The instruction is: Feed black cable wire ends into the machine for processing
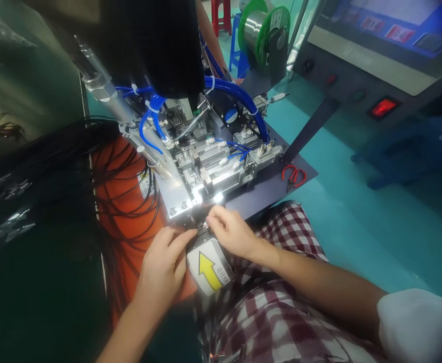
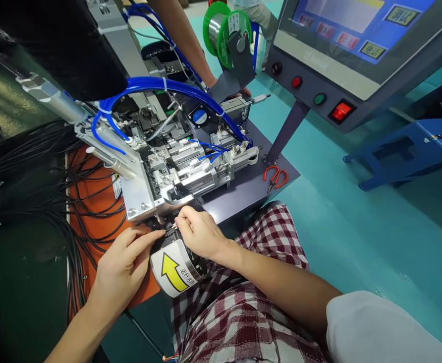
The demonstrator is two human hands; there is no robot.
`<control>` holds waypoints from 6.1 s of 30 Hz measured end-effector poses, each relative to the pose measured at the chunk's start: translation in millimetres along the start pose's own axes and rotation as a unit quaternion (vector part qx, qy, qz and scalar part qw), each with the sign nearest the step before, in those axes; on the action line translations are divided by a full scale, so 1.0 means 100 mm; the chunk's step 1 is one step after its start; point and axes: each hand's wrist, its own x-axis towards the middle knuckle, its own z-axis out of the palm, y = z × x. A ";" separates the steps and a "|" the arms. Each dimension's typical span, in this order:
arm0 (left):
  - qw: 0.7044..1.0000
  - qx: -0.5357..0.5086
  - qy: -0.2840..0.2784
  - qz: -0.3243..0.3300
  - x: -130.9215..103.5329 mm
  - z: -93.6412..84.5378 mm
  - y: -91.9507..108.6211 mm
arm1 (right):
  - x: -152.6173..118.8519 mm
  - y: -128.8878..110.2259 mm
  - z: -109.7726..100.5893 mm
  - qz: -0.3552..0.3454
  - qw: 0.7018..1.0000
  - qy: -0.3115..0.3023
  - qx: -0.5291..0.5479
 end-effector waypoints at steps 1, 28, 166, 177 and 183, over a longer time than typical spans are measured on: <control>1.000 0.001 0.000 0.001 0.00 0.00 0.00 | 0.00 0.00 -0.01 -0.008 1.000 0.000 -0.015; 0.995 0.096 0.006 -0.031 -0.31 -0.21 -0.14 | 0.02 0.01 0.03 0.086 0.986 -0.026 0.140; 0.779 -0.452 0.026 -0.433 -0.04 -0.16 0.68 | -0.46 -0.40 0.01 -0.029 0.998 -0.003 0.054; 0.671 -0.549 0.067 -0.495 -0.01 -0.17 0.67 | -0.51 -0.46 0.10 -0.096 0.994 0.032 -0.040; 0.677 -0.539 0.042 -0.500 -0.03 -0.14 0.62 | -0.38 -0.41 -0.09 0.037 0.995 -0.050 0.073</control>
